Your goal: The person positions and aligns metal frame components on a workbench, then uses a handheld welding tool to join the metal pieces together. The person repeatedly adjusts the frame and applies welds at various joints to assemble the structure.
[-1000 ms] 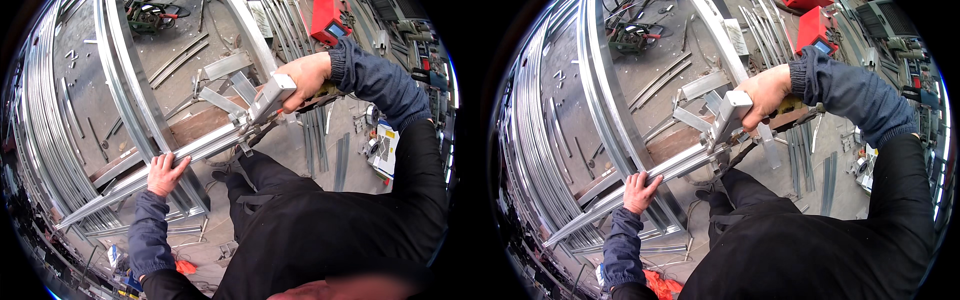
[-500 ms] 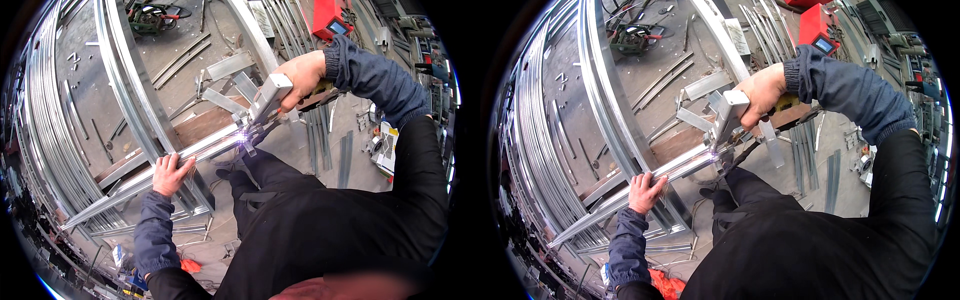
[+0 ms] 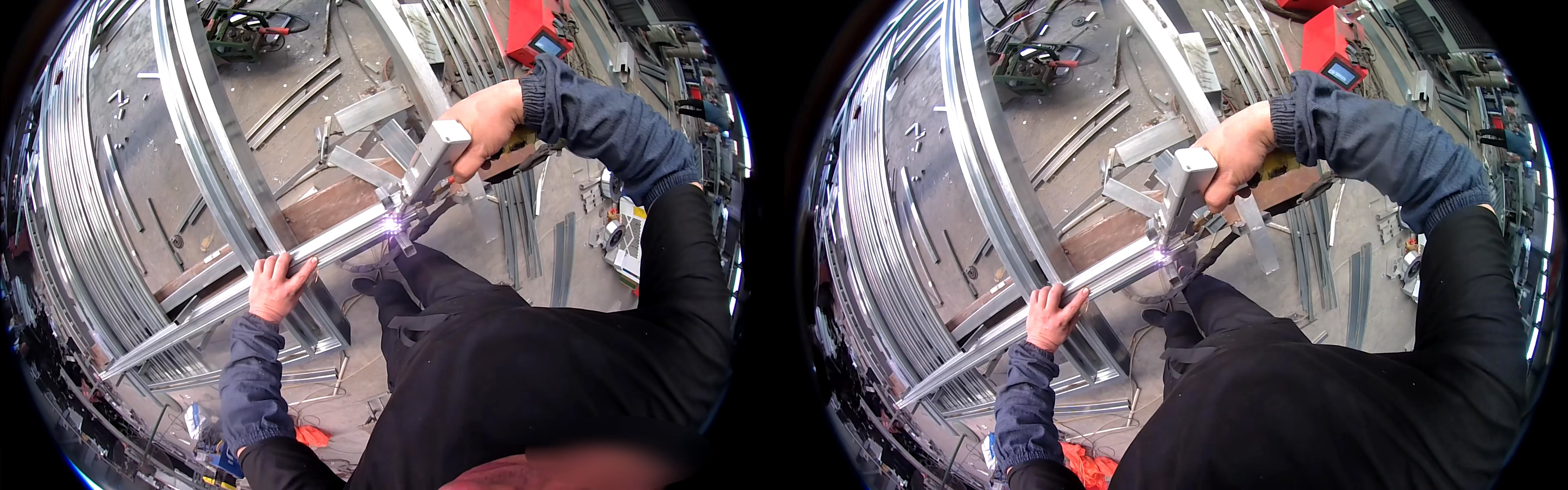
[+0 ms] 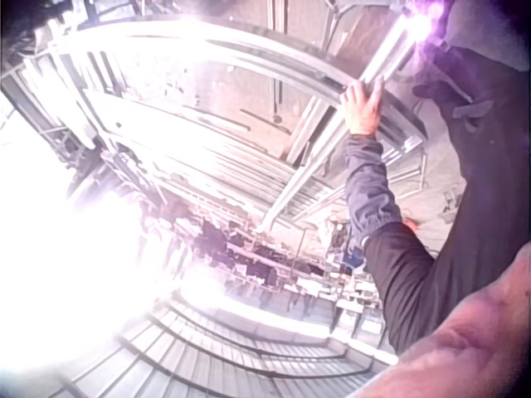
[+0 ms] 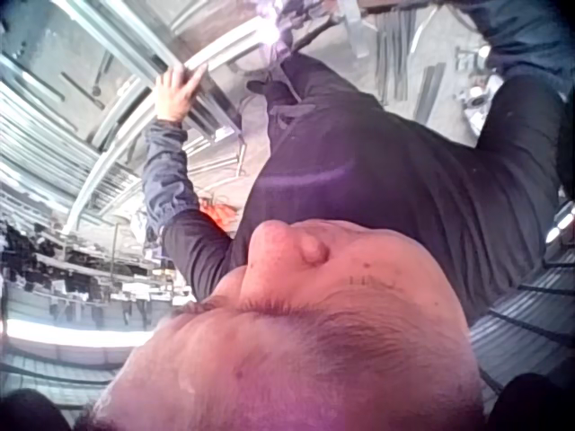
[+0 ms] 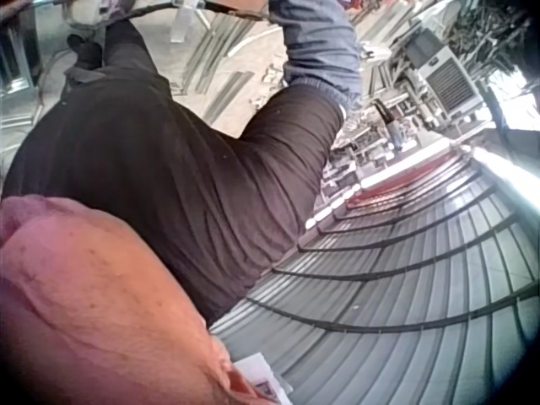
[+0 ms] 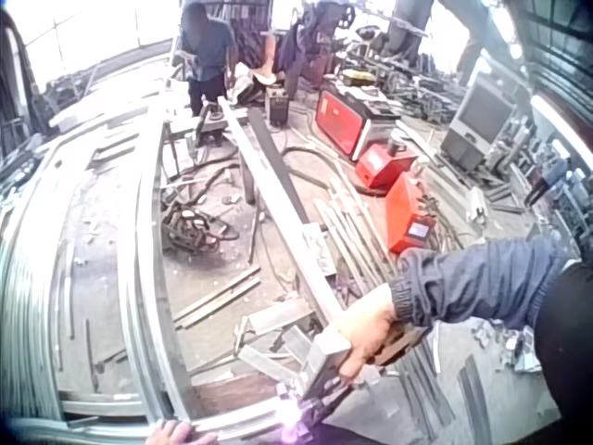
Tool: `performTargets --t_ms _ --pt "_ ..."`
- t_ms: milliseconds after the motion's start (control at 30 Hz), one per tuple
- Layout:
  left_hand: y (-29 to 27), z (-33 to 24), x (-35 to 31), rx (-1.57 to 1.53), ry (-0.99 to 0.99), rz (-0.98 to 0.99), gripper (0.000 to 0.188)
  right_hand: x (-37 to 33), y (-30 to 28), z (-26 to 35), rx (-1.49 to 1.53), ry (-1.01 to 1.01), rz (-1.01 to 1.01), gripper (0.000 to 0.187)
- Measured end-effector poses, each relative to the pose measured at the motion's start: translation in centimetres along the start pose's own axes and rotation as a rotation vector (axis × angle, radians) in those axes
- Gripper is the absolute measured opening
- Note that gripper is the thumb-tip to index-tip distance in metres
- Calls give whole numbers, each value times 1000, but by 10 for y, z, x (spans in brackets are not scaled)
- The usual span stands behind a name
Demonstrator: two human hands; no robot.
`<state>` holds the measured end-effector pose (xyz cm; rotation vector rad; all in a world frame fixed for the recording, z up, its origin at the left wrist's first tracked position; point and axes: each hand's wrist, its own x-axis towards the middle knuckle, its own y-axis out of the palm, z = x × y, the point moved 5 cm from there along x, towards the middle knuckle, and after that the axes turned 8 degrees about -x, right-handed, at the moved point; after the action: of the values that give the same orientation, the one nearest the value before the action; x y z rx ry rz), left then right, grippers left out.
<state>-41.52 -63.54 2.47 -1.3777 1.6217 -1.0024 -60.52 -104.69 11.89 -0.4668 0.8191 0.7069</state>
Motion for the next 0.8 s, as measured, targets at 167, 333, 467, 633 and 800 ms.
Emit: performTargets --t_ms 167,333,467,633,800 --pt "3 3 -2 11 -2 11 76 -3 0 0 24 3 -1 43" --pt "2 1 -2 20 -4 14 78 -4 0 -2 30 13 -9 43" --pt "1 2 -1 20 3 18 79 -5 0 -2 15 21 -5 44" --pt "1 2 -2 6 1 17 80 -10 0 3 9 26 -45 42" --pt "-1 2 0 12 3 22 82 -15 2 4 -7 24 -49 42"
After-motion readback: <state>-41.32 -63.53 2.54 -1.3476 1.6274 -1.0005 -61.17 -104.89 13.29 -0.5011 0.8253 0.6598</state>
